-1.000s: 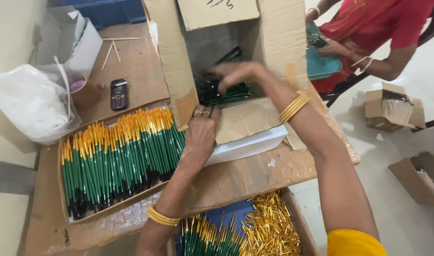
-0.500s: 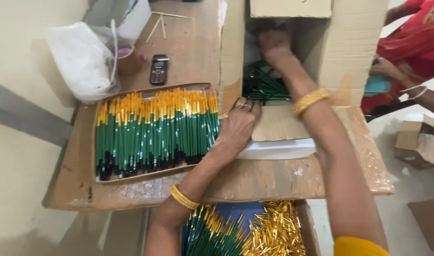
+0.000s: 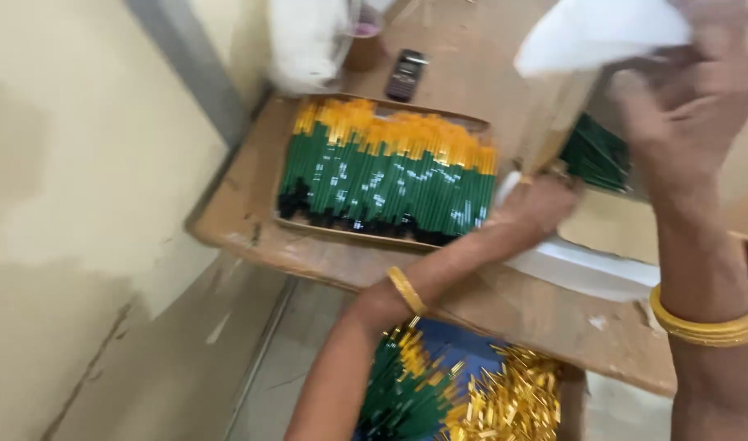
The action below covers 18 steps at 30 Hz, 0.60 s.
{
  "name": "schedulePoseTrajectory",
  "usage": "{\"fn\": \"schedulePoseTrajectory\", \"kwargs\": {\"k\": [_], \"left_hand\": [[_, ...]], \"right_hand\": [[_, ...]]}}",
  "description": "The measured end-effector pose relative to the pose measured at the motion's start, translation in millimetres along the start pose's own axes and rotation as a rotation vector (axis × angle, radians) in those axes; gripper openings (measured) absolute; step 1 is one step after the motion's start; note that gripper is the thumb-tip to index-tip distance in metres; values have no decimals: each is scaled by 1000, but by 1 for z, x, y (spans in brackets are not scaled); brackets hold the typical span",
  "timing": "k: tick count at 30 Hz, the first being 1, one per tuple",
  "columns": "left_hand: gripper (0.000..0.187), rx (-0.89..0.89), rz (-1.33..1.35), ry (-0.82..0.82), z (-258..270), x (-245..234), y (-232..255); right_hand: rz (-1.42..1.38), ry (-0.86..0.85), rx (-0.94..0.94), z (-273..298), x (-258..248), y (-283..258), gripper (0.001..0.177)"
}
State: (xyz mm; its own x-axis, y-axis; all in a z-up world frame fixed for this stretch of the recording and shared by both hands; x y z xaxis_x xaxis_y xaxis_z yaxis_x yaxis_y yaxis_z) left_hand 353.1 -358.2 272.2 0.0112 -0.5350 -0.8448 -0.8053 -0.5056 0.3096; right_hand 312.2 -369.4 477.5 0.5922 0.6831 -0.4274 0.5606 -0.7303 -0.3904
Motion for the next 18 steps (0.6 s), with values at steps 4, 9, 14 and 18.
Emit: {"fn": "schedulePoseTrajectory", "kwargs": {"k": [4, 9, 14, 18], "left_hand": [[24, 48, 17, 35, 10, 33, -26], [25, 5, 185, 20, 18, -2, -48], [29, -48, 364, -4, 43, -2, -88], [32, -69, 507, -26, 65, -5, -106]], "right_hand": [[-12, -234, -212, -38, 133, -76, 47], [297, -508, -218, -56, 315, 0, 72], [137, -658, -256, -69, 424, 15, 69], [-289, -576, 59, -77, 434, -15, 83]]}}
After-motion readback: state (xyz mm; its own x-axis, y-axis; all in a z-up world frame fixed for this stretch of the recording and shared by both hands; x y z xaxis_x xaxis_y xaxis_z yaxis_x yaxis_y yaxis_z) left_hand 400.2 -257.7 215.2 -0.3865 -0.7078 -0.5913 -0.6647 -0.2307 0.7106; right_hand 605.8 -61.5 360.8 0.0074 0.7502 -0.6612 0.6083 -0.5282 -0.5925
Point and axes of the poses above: each hand's wrist, its own z-axis away from the middle knuckle, its own x-axis out of the palm, y = z × x, the point moved 9 cm from there along -z, towards the middle knuckle, and after that the axes turned 3 degrees about y, right-handed, at the moved point
